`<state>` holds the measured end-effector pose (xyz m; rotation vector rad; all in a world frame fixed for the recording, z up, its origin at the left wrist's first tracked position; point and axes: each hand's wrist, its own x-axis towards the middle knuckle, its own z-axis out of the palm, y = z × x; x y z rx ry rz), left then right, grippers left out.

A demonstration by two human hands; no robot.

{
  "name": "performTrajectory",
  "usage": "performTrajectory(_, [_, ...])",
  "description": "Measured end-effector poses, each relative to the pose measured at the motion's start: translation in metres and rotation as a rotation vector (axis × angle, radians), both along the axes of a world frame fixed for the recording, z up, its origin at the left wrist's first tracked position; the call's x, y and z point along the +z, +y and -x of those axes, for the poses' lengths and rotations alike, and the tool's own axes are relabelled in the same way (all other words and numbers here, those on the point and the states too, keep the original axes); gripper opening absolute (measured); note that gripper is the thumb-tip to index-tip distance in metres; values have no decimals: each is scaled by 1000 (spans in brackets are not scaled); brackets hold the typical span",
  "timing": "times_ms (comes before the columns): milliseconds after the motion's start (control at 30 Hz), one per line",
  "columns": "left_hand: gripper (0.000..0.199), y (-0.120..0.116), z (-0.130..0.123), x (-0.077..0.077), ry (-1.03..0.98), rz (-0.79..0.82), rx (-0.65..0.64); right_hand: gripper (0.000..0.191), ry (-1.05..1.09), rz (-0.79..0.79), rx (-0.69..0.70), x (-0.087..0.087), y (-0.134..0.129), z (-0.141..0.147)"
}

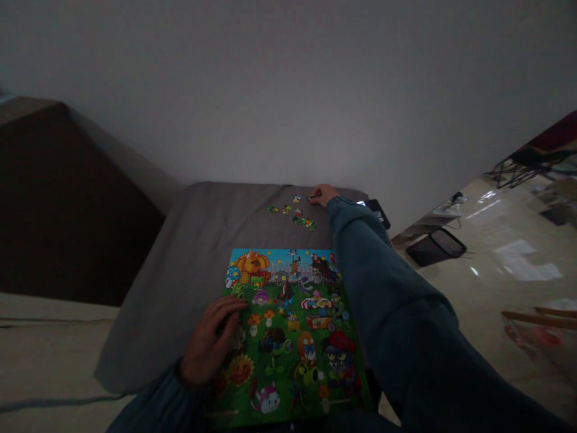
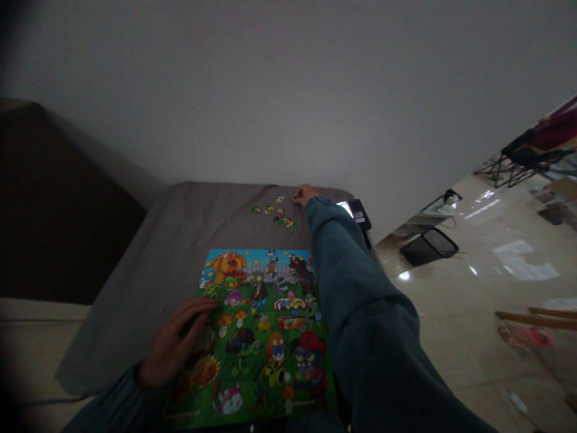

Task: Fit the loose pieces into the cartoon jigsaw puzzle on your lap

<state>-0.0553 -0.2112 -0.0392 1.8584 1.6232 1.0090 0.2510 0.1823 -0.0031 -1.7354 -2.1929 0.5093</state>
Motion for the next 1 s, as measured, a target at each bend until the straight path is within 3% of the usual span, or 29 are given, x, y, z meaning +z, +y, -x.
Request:
performTrajectory(133, [27, 0, 0, 2, -1, 5, 9, 35, 9, 82, 81, 2, 2, 26])
performTrajectory(300, [29, 1, -1, 6, -5, 18, 11, 35, 36, 81, 86, -3, -12, 49])
performTrajectory(400, [30, 2, 0, 6, -15, 38, 14, 30, 84, 52, 90, 3, -23, 46])
performTrajectory(533, [33, 4, 2, 3, -20, 59, 6, 16, 162, 34, 147, 23, -47, 27])
performTrajectory(633, [37, 5, 3, 2, -25, 81, 3, 14, 208, 82, 254, 42, -86, 2])
performTrajectory(800, [38, 5, 1, 5, -24, 147, 22, 13, 233, 303, 480, 62, -184, -45])
performTrajectory(867, [38, 5, 0, 8, -18, 150, 23, 14, 289, 402, 537, 59, -222, -56])
performTrajectory(1000, [37, 6, -1, 10, 1, 140, 7, 27, 445, 415, 322, 32, -275, -60])
